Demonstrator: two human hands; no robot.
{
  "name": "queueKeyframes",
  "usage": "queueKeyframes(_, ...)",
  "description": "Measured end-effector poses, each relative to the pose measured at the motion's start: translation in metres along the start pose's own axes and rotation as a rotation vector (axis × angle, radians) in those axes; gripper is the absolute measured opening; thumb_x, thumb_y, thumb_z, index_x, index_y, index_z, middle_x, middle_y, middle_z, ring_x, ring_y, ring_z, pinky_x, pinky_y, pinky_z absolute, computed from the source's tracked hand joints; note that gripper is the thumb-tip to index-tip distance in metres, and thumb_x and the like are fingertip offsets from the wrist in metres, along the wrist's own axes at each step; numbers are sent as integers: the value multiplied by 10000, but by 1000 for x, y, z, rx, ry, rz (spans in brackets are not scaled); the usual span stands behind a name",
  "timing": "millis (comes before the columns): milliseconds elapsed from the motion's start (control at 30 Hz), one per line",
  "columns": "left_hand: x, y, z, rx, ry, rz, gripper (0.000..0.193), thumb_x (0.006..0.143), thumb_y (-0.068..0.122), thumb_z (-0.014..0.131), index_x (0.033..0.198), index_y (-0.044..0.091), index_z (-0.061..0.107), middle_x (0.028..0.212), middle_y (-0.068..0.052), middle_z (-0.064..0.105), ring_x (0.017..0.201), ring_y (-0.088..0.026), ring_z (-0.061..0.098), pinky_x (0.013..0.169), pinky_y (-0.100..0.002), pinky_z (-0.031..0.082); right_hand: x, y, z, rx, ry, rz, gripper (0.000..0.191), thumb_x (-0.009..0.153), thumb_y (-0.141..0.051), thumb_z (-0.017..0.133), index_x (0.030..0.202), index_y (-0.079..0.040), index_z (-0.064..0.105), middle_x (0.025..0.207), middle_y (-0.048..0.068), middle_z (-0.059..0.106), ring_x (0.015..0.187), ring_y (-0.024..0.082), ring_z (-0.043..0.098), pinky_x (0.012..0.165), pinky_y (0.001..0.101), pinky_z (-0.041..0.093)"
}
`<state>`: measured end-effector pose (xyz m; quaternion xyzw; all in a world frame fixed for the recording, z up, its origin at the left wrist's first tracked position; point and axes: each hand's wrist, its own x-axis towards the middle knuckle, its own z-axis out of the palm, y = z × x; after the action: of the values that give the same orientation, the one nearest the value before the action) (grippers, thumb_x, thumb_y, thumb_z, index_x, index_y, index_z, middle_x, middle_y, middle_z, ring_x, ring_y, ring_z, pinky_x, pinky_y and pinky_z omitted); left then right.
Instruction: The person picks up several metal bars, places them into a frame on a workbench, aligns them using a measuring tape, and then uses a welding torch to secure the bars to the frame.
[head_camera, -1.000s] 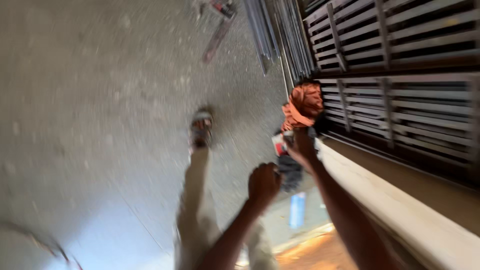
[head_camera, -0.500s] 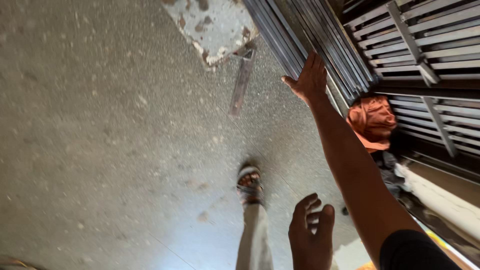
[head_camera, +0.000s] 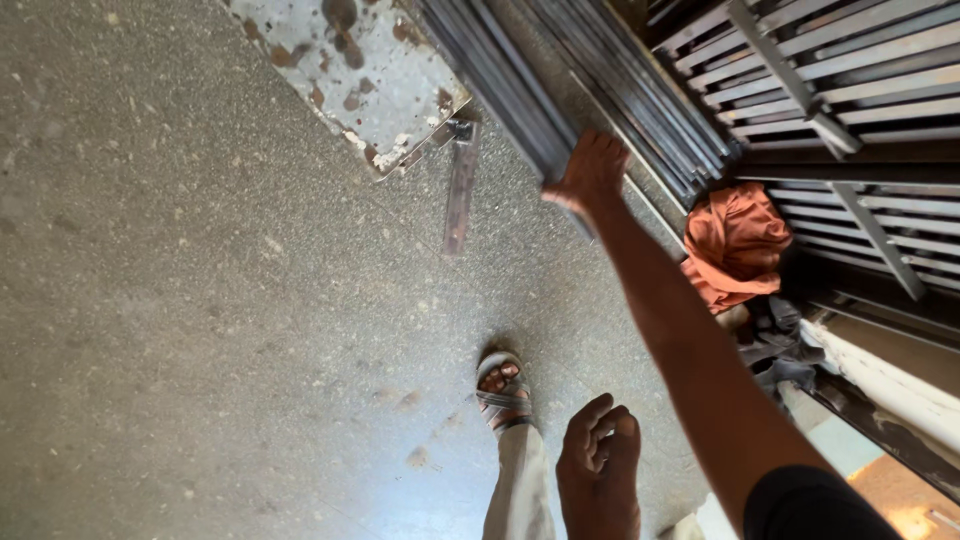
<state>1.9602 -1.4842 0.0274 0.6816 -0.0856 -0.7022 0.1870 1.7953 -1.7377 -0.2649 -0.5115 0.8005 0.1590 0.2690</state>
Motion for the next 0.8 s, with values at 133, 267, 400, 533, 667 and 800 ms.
queueKeyframes(133,-5,-2,3,-69,-20,37,498,909,264,727,1323,9,616,1081,-85,743,1012,-148,694,914,-291,557,-32,5,33,-16,-46,37,1283,602,-694,897,1450,71,313,1368,295,450,1248,434,461,1057,579,403)
queueKeyframes(267,-10,0,5,-141,-17,29,457,923,245,726,1309,16,643,999,-76,734,888,-135,657,769,-286,525,-78,20,66,57,-25,43,1276,615,-671,908,1443,65,275,1391,297,411,1256,447,431,1024,604,395)
queueKeyframes(400,-21,-3,6,-100,25,-43,436,911,266,708,1289,53,667,1022,-29,755,908,-114,698,774,-267,533,-131,33,96,128,10,81,1206,634,-594,917,1446,48,299,1387,269,439,1275,425,444,1051,590,391)
queueKeyframes(533,-34,-16,9,-57,4,-48,437,920,277,706,1300,64,663,1026,-50,753,915,-130,705,781,-279,539,-179,58,119,129,12,56,1214,635,-575,928,1442,75,295,1357,283,441,1226,419,453,1018,579,394)
queueKeyframes(667,-43,-38,8,-28,-4,12,454,930,275,697,1310,32,646,1088,-74,762,953,-158,721,800,-305,554,-230,94,146,145,-6,94,1122,625,-553,934,1386,40,360,1318,244,473,1205,393,472,1013,565,407)
queueKeyframes(800,-54,-68,10,22,21,-50,479,926,293,678,1331,42,631,1138,-90,771,994,-168,731,828,-317,556,-282,137,184,162,31,94,1130,561,-534,951,1354,36,382,1266,230,500,1164,380,490,964,544,417)
